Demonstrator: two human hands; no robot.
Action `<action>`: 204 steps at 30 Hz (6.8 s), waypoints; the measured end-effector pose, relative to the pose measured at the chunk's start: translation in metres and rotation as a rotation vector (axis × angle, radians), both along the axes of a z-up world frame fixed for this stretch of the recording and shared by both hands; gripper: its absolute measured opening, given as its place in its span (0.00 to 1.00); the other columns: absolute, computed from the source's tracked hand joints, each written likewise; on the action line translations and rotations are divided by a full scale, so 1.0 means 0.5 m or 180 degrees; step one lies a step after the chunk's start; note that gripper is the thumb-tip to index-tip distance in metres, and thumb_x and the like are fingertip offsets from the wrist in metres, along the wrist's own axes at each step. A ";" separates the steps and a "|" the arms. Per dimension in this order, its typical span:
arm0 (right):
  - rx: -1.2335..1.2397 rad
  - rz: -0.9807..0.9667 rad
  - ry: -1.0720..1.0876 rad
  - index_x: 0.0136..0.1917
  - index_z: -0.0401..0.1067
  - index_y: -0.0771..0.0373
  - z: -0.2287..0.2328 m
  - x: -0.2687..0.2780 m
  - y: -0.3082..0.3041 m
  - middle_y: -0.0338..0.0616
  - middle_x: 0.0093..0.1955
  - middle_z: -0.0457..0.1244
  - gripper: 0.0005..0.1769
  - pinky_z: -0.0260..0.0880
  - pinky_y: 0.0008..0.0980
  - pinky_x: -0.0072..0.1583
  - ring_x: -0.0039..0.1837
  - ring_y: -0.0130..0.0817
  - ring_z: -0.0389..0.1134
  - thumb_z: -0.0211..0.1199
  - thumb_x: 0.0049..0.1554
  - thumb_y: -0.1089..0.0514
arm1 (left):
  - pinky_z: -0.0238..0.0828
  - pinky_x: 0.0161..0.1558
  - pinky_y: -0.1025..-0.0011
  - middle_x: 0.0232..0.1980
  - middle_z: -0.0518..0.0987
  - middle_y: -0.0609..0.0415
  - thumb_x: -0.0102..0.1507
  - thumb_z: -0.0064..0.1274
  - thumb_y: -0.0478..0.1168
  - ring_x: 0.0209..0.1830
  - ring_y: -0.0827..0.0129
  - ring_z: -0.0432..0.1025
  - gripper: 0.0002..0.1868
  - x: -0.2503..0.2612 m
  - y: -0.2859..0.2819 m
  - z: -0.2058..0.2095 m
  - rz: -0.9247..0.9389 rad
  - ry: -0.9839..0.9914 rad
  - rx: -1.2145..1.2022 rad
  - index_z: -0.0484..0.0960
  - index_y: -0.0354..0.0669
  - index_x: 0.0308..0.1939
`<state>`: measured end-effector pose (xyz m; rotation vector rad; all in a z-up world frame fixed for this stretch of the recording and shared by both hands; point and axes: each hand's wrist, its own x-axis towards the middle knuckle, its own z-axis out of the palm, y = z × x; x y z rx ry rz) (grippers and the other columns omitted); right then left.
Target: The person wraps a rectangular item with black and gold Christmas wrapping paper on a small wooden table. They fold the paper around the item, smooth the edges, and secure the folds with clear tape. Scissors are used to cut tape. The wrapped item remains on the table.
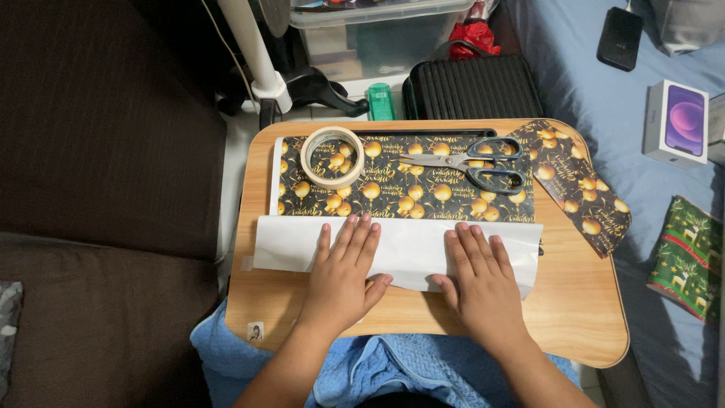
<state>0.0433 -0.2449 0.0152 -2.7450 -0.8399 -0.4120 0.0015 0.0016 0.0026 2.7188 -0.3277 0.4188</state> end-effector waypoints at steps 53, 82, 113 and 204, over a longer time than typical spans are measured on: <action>0.0095 -0.0176 -0.0272 0.74 0.65 0.63 -0.005 0.057 -0.110 0.55 0.77 0.58 0.28 0.47 0.52 0.78 0.80 0.48 0.54 0.54 0.62 0.53 | 0.41 0.76 0.44 0.75 0.61 0.30 0.62 0.49 0.51 0.78 0.39 0.52 0.38 0.024 -0.128 -0.027 0.0403 -0.0185 0.0047 0.65 0.37 0.73; 0.3569 -0.1601 0.2549 0.41 0.74 0.66 -0.119 0.026 -0.249 0.38 0.39 0.68 0.09 0.65 0.24 0.48 0.43 0.23 0.65 0.67 0.60 0.58 | 0.36 0.76 0.40 0.77 0.62 0.34 0.64 0.48 0.57 0.80 0.43 0.51 0.39 0.036 -0.139 -0.033 0.0444 -0.0264 0.0109 0.64 0.38 0.75; -0.0144 0.1330 0.0408 0.76 0.59 0.61 0.025 0.068 0.142 0.51 0.78 0.54 0.34 0.44 0.49 0.77 0.80 0.50 0.51 0.54 0.62 0.43 | 0.56 0.68 0.52 0.68 0.74 0.36 0.66 0.54 0.42 0.70 0.49 0.66 0.29 -0.022 0.194 -0.032 0.1752 -0.0565 -0.0359 0.70 0.33 0.69; -0.0065 0.0696 0.0307 0.75 0.56 0.68 0.025 0.018 0.109 0.57 0.77 0.54 0.45 0.47 0.52 0.76 0.79 0.51 0.52 0.60 0.56 0.38 | 0.37 0.71 0.32 0.75 0.55 0.24 0.62 0.51 0.59 0.78 0.33 0.46 0.40 0.005 -0.007 -0.011 0.0948 0.0193 0.0219 0.65 0.46 0.74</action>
